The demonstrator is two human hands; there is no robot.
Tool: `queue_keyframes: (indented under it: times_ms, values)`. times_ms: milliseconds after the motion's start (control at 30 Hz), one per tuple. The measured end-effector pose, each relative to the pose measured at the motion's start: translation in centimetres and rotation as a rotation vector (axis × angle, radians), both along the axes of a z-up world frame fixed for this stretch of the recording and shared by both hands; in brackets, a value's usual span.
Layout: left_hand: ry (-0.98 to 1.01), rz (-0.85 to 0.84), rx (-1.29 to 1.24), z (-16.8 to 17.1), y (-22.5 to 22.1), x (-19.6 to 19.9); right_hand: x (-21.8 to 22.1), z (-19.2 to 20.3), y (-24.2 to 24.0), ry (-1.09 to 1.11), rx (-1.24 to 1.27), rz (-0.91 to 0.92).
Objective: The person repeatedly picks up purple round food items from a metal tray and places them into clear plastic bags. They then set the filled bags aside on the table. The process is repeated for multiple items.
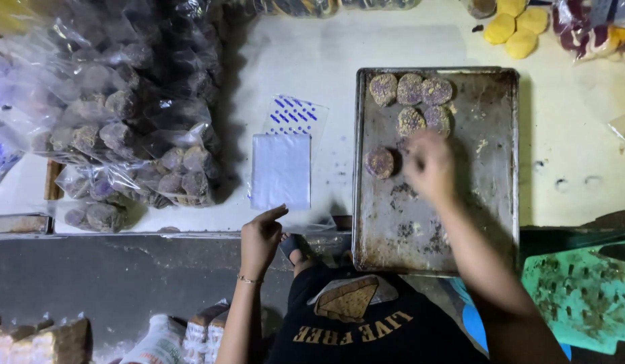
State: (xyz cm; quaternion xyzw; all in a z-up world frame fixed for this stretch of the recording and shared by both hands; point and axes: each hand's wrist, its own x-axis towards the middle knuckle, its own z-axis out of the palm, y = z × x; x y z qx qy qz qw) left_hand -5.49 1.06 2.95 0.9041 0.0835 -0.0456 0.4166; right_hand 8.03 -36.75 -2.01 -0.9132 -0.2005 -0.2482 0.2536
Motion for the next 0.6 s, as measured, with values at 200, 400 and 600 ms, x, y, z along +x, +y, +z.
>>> queue_keyframes:
  times_ms: [200, 400, 600]
  values:
    - [0.032, -0.025, 0.0, 0.1, -0.5, 0.1, 4.8, -3.3, -6.8, -0.081, -0.392, -0.164]
    - [0.008, -0.075, -0.04, 0.4, -1.1, 1.3, 2.9, -2.9, -1.6, -0.052, 0.122, -0.146]
    - [0.005, -0.132, -0.061, 0.4, 0.6, 2.5, 4.8, -2.1, -2.2, -0.08, 0.157, -0.129]
